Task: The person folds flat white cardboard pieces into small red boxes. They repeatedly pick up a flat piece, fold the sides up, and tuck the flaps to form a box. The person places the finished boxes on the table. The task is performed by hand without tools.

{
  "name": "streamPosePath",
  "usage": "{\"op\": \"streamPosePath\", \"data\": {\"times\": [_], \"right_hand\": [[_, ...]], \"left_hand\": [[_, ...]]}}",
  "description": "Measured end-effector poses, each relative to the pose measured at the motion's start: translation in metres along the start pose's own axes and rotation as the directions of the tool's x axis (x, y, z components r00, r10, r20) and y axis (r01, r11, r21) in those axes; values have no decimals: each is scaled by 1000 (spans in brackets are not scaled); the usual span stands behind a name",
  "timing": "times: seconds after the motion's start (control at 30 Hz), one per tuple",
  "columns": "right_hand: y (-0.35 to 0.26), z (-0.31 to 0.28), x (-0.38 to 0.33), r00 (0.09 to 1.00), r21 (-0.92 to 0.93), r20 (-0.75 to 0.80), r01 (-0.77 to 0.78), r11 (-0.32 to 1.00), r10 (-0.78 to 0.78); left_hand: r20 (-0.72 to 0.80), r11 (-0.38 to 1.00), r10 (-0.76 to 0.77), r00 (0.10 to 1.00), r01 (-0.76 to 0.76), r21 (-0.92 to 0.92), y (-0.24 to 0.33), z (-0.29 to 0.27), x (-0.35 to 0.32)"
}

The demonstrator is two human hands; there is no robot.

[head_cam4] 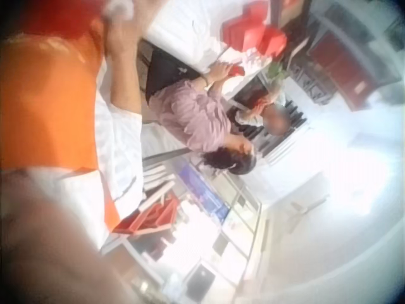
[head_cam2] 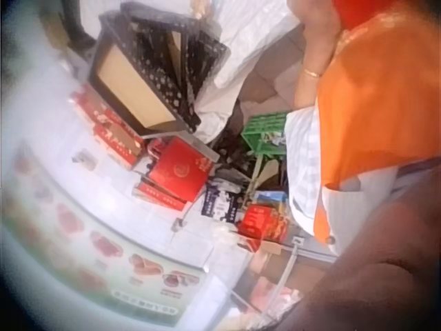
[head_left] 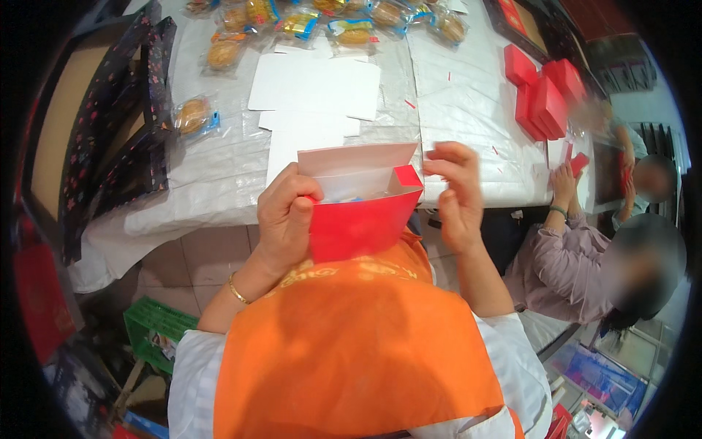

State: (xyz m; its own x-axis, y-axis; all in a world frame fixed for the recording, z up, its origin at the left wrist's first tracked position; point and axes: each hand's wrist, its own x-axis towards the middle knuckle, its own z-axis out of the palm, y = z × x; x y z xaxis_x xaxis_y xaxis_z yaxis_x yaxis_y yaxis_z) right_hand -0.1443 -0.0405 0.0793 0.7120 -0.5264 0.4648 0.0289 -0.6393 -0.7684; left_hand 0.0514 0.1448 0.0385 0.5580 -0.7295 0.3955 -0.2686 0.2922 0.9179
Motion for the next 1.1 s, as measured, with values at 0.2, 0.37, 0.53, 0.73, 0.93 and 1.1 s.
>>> {"op": "streamPosePath", "data": {"times": [0.2,0.37,0.53,0.73,0.93,1.1], "right_hand": [[11,15,-9,981,198,188,-93,976,55],[20,11,-15,985,145,174,-12,989,-14],[-14,35,-8,977,372,18,-202,906,211],[-10,22,-15,956,305,145,-290,907,257],[-18,21,-4,911,515,201,-412,752,361],[-10,20,-2,840,536,292,-540,649,458]], "left_hand": [[-11,991,90,996,-91,-100,-3,5,5],[10,997,72,997,-72,-42,5,2,9],[-36,998,0,999,-3,-64,3,-4,4],[-32,904,-303,952,277,-325,31,1,10],[108,895,-373,921,388,-220,41,-12,22],[238,870,-423,874,465,-163,44,-20,33]]}}
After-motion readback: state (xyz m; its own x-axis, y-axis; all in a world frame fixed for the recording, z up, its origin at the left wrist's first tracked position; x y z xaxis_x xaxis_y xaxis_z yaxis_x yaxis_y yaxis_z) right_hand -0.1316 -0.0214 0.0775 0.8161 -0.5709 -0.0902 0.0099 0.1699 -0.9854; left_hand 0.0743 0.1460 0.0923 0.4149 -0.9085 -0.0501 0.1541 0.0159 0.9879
